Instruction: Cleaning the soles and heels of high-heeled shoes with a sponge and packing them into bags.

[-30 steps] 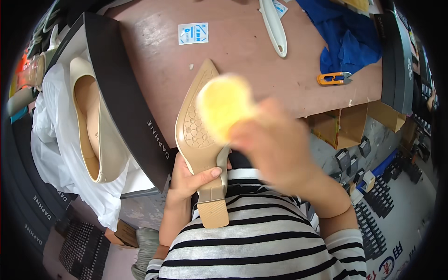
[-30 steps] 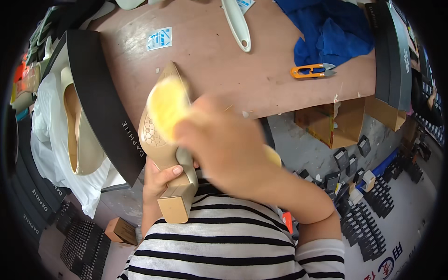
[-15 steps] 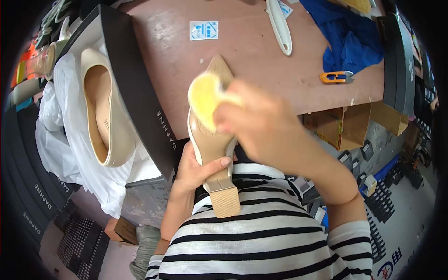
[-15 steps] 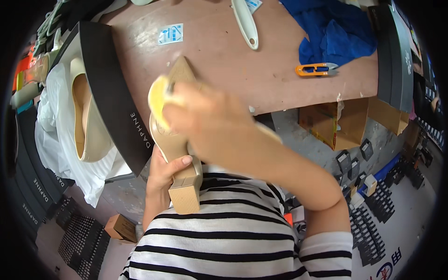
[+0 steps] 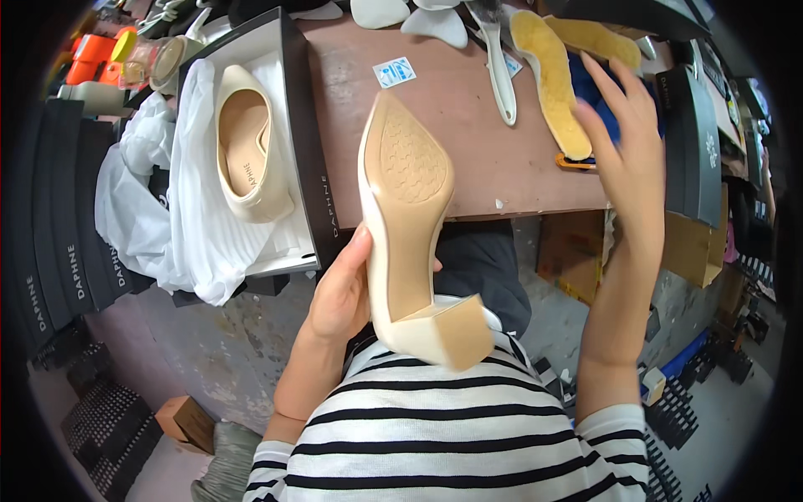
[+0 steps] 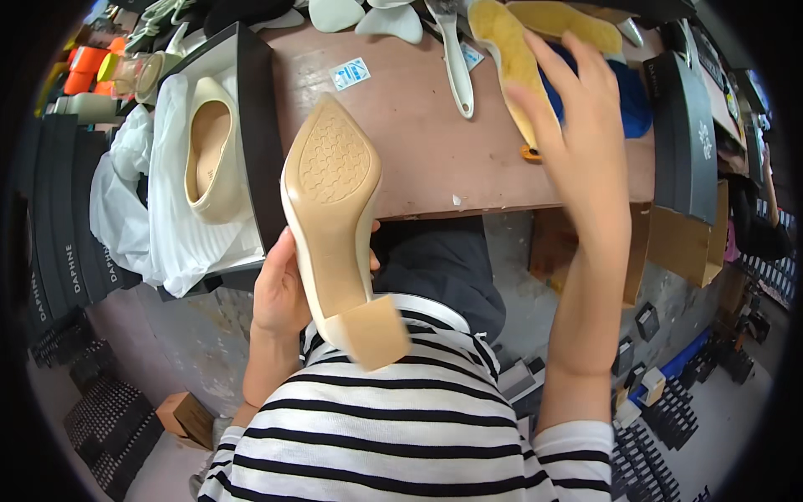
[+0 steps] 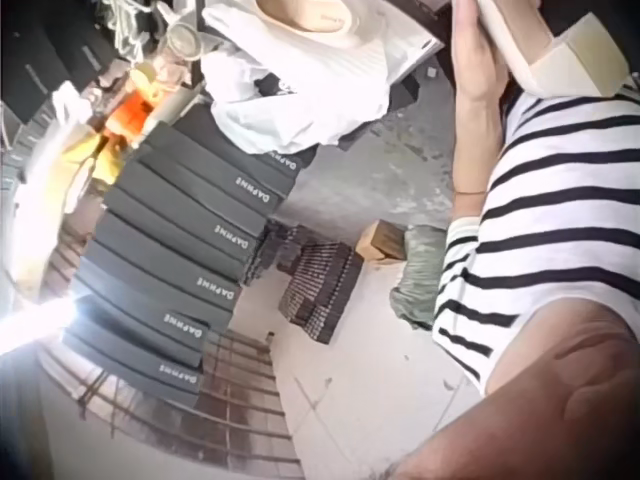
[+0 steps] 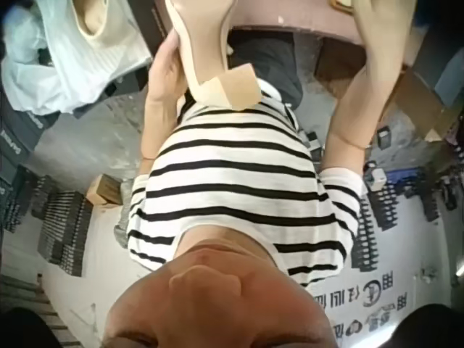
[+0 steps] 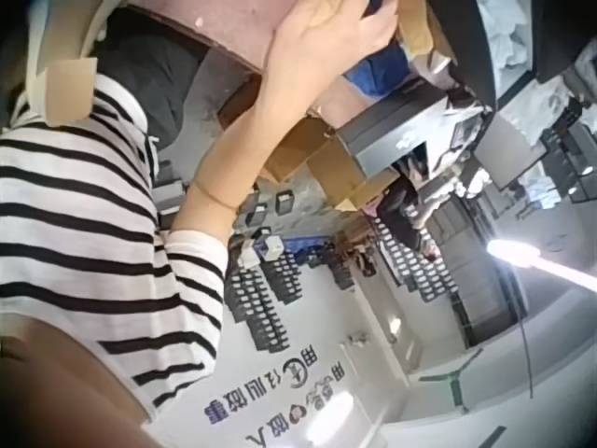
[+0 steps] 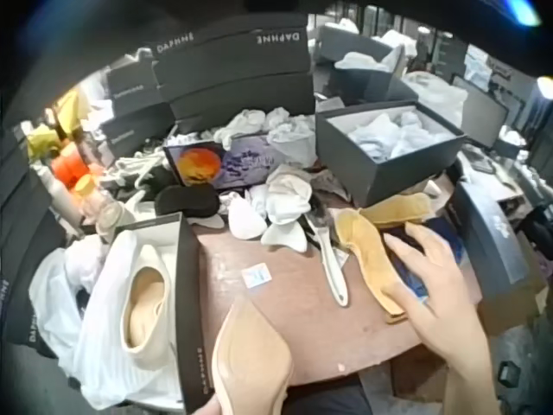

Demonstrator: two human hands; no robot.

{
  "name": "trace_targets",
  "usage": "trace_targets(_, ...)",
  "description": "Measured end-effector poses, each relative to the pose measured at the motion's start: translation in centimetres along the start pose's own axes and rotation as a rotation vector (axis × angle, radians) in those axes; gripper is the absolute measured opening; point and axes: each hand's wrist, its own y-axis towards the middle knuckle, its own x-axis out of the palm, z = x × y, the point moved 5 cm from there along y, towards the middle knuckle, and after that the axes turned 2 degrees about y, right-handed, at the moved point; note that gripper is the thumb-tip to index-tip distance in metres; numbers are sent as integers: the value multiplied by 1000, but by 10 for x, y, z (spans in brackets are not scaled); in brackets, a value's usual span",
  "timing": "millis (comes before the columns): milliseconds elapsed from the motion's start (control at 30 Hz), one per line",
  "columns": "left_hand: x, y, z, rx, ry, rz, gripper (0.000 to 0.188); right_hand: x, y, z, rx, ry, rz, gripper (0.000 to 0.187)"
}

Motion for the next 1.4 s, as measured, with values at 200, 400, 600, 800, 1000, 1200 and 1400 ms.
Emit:
trace_targets(200,32,-3,27,49,61,16,60,-33,-77,-145,-397,187,-659,59)
trace_targets(400,43,-29,68,261,-38,-149,60,9,-76,-85,-86,569,109,55)
trace_targets(600,-35,-50,126,734,446,580,57,80,-75,-33,674,1209,-131,59)
trace_targets(800,-103,-18,136,144,536,662,54,72,-75,-55,422,1338,-71,84)
trace_targets(1000,-116,13,132,71,660,542,48,64,-63,-56,345,1009,-124,84)
trace_targets(1200,-31,-34,142,574,178,306,61,60,-71,-40,367,1175,-63,74)
trace_targets(1400,13,-46,85,554,-224,356,63,10,-86,-67,109,971,151,83)
